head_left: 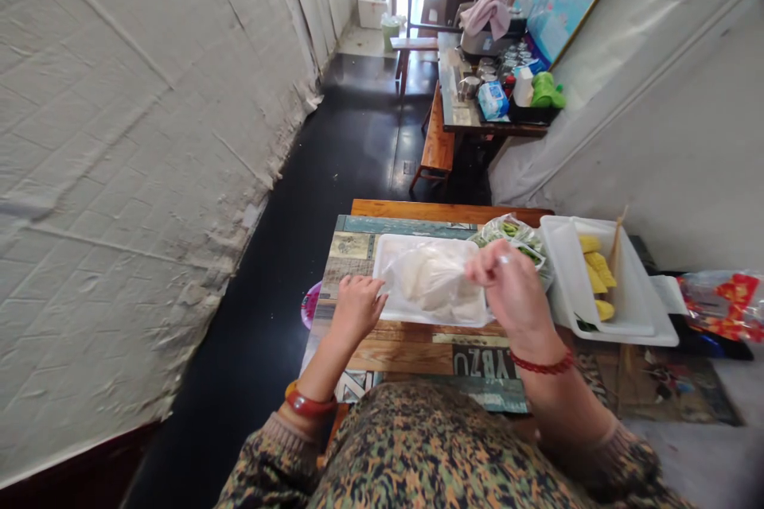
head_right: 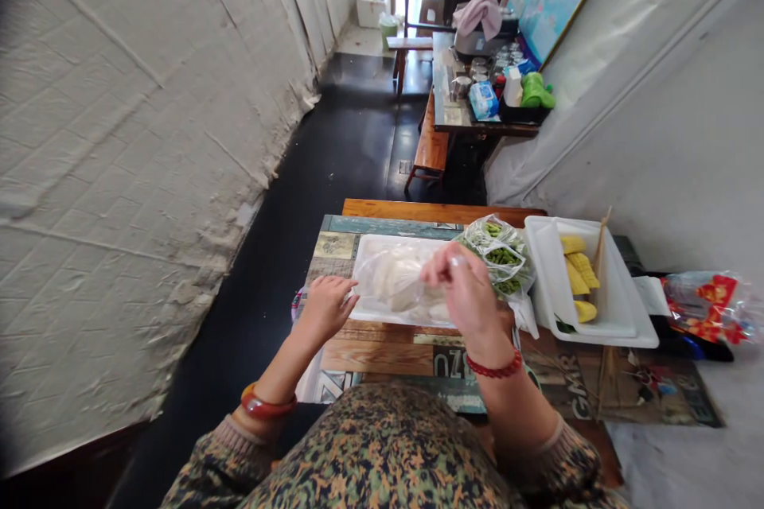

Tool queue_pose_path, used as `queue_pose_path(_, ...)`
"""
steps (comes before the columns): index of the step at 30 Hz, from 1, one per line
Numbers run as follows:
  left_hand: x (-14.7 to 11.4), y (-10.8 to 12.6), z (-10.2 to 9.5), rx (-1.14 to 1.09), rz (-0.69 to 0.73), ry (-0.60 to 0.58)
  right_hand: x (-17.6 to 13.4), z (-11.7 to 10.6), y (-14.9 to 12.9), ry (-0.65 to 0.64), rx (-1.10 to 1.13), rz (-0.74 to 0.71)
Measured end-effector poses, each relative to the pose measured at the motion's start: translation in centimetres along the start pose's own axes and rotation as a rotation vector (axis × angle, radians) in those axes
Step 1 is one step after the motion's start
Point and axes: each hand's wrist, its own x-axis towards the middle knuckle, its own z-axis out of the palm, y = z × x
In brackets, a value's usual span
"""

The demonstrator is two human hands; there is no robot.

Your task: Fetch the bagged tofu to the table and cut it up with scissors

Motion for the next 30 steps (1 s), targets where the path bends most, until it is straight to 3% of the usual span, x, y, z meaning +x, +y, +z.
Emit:
queue_pose_path(5,-0.3,0.4,-0.3,-0.047,-0.019,0.082,-4.8,-4.0,-5.4,-0.004,-0.031,-0.011)
queue_pose_path(9,0.4,3.0,-1.4,-0.087,0.038,0.175,-8.9,-6.4,-5.8,-0.212,-0.264,0.137)
queue_pose_path(13,1.8,6.6,-1.3,-0.142,0.246,0.176,-10.3,-8.4,-1.6,-0.352,-0.528,0.275)
queue_pose_path(17,3.4,8.7,1.5,-0.122,0.496,-0.055,-11.0,-11.0,5.2,-0.297,-0.711,0.345)
queue_pose_path(20,4.1,8.5,3.9,-0.048,0.435,-0.155,-11.9,-12.8,9.7,-0.304,-0.836,0.324)
queue_pose_path(23,4.4,8.1,4.9,-0.066,0.259,-0.058,-12.6,-14.0,12.3,-0.304,-0.896,0.297)
queue_pose_path(26,4.7,9.4,5.2,-0.089,0.291,0.038,-12.2,-15.0,12.8,-0.363,-0.929,0.271)
queue_pose_path(28,5.1,11.3,5.8,-0.088,0.368,0.022,-11.3,-15.6,12.3,-0.427,-0.943,0.247)
queue_pose_path(30,5.8,13.1,7.0,-0.095,0.340,-0.013,-10.2,-15.9,11.7,-0.473,-0.964,0.223)
